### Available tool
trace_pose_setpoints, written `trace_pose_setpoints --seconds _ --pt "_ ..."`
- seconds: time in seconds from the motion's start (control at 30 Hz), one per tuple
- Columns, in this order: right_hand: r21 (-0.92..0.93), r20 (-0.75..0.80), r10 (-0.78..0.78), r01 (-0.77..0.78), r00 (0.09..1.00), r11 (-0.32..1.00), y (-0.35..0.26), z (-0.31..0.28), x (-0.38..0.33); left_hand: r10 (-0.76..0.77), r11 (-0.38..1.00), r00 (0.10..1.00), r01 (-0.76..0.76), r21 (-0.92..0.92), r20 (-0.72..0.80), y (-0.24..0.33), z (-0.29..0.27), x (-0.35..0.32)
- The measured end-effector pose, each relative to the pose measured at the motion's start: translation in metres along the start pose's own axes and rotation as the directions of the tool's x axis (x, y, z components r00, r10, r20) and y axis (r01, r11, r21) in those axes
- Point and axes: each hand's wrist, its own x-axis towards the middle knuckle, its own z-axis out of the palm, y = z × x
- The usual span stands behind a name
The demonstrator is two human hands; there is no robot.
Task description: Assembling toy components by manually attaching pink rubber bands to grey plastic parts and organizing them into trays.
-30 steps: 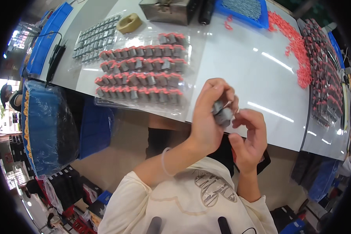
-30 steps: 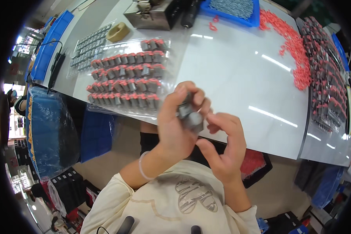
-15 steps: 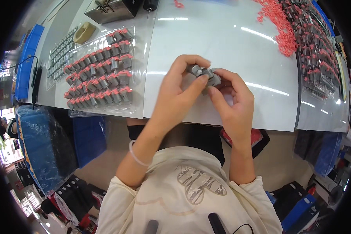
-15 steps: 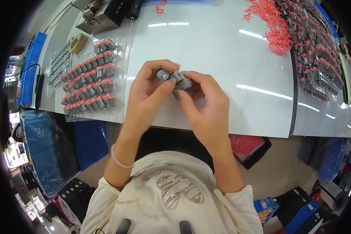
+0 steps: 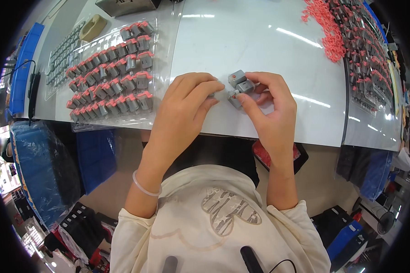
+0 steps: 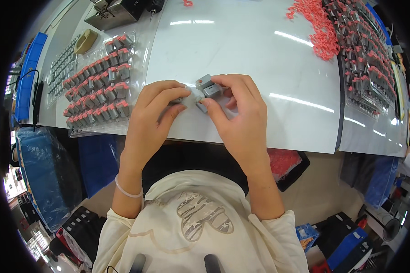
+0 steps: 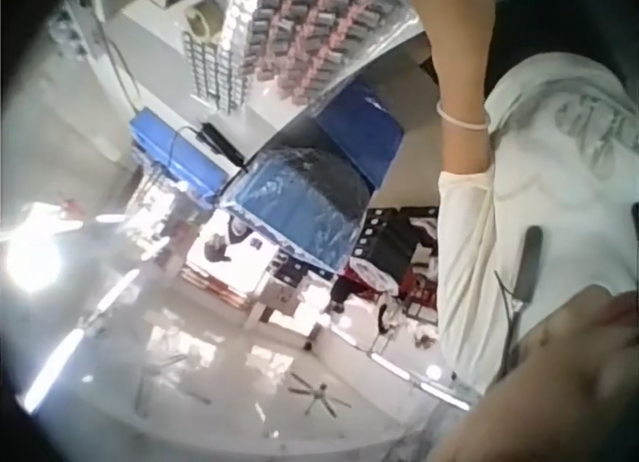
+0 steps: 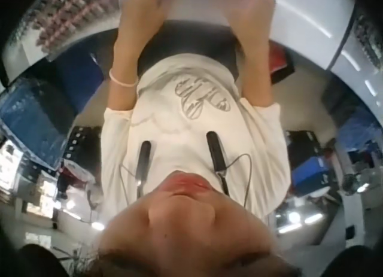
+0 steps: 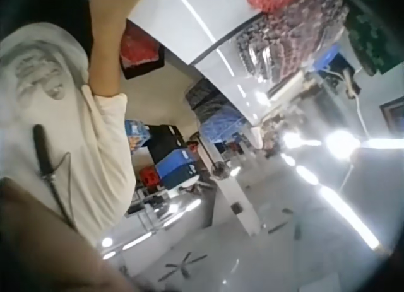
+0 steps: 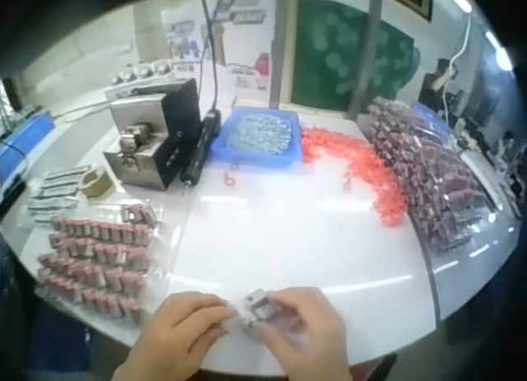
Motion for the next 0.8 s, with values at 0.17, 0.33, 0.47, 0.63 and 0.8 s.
trace_pose_setpoints --seconds 0.17,0.33,0.47,0.63,0.8 --pt "0.035 0.008 0.015 -0.016 1.0 0.999 0.002 -0.001 -0.001 -0.134 0.99 0.986 0.138 0.035 -0.1 0.01 0.001 -0.008" --pt "0.001 0.01 0.026 -0.026 1.0 1.0 0.001 -0.003 -0.001 -0.051 0.996 0.997 0.055 0.064 -0.059 0.002 -0.004 -0.006" --pt "-0.064 0.016 -0.038 0.039 0.999 0.997 0.003 -0.014 0.002 0.074 0.994 0.997 -0.077 0.074 0.033 0.002 -0.016 -0.009" --pt "-0.038 0.042 -0.015 0.017 0.999 0.999 0.005 -0.017 0.002 -0.074 0.995 0.993 0.079 0.054 -0.089 0.015 -0.002 -0.014" --pt "-0.022 0.025 -0.025 0.026 0.999 0.999 0.006 -0.02 0.002 0.013 0.996 1.0 -0.013 0.088 -0.007 0.013 0.003 -0.009"
